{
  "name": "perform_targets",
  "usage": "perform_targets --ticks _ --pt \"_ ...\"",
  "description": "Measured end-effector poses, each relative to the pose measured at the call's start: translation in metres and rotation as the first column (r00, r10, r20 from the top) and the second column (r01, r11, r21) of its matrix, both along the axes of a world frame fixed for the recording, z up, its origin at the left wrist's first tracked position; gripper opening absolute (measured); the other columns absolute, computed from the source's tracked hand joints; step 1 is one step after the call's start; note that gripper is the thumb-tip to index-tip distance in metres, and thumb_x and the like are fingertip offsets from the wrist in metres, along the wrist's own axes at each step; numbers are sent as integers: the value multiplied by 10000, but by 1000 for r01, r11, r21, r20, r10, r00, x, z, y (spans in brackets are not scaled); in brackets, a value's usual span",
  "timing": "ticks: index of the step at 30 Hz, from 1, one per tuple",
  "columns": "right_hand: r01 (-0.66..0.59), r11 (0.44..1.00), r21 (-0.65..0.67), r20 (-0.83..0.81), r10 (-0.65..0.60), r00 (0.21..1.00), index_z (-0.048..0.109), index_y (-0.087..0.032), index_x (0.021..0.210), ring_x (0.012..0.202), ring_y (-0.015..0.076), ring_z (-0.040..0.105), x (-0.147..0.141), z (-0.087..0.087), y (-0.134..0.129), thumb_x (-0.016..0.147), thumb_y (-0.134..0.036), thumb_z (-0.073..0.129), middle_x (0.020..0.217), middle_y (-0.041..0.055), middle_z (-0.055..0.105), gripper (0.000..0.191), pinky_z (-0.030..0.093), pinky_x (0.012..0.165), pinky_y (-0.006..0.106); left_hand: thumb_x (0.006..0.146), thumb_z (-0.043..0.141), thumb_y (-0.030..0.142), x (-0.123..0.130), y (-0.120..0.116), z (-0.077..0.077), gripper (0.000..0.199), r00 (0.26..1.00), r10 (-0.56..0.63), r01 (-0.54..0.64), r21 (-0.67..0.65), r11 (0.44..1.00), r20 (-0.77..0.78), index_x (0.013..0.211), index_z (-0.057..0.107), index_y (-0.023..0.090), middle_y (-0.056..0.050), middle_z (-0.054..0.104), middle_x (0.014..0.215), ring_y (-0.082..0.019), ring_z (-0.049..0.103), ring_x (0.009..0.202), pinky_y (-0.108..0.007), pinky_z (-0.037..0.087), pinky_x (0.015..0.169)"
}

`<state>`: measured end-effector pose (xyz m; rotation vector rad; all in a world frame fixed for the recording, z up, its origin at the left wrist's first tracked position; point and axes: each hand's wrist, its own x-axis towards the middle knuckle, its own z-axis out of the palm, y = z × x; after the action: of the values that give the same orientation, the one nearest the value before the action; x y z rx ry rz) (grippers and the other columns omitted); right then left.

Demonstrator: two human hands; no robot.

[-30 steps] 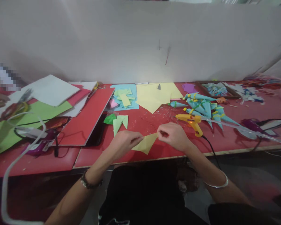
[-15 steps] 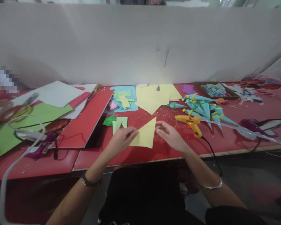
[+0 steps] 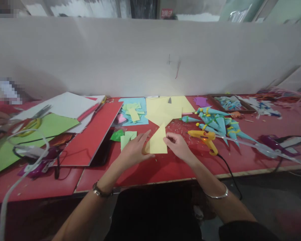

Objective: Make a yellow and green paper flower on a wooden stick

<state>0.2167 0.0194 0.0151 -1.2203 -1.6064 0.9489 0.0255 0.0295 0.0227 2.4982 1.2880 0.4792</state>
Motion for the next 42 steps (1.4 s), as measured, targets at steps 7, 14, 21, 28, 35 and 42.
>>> perform_targets --ticks 7,14,21,28,35,42 --pt "-96 994 45 -136 102 985 445 -180 686 547 86 379 -5 10 29 763 -334 467 606 -45 392 173 318 520 214 677 576 449 9 36 5 687 993 -27 40 -109 993 113 1255 377 136 -98 612 878 -200 536 698 -281 368 565" --pt "-284 959 19 -292 277 915 474 -201 887 757 118 499 -6 -5 49 746 -337 520 843 -4 515 201 406 718 250 748 517 375 8 50 -10 492 872 -38 201 -286 937 488 1183 454 155 -64 609 916 -128 514 672 -246 395 610" --pt "-226 966 -126 -372 165 913 494 -206 917 647 101 492 -13 -27 51 732 -336 526 865 9 537 228 426 581 228 813 385 349 5 49 -37 330 825 117 54 -283 958 553 987 587 155 -61 630 838 -172 542 729 -287 409 715" --pt "-102 979 -179 -328 39 944 468 -208 973 550 80 439 -16 -32 47 727 -219 470 799 -5 542 246 385 492 208 765 446 407 11 44 -33 305 596 491 -109 -541 834 636 764 612 151 -52 634 739 -180 560 718 -259 426 655" --pt "15 999 42 -119 -9 993 334 -250 1205 571 88 439 -10 -38 49 768 -153 406 788 -4 470 453 411 548 227 653 563 412 10 50 -31 284 290 794 -139 -798 587 534 649 592 129 -20 603 607 -153 559 617 -231 406 559" --pt "-176 935 306 308 78 948 504 -274 1113 948 176 474 -1 -36 48 653 -1 379 1047 54 444 549 417 818 341 614 565 279 10 56 -39 219 89 815 103 -820 564 572 764 600 123 -48 658 716 -183 603 717 -279 449 696"
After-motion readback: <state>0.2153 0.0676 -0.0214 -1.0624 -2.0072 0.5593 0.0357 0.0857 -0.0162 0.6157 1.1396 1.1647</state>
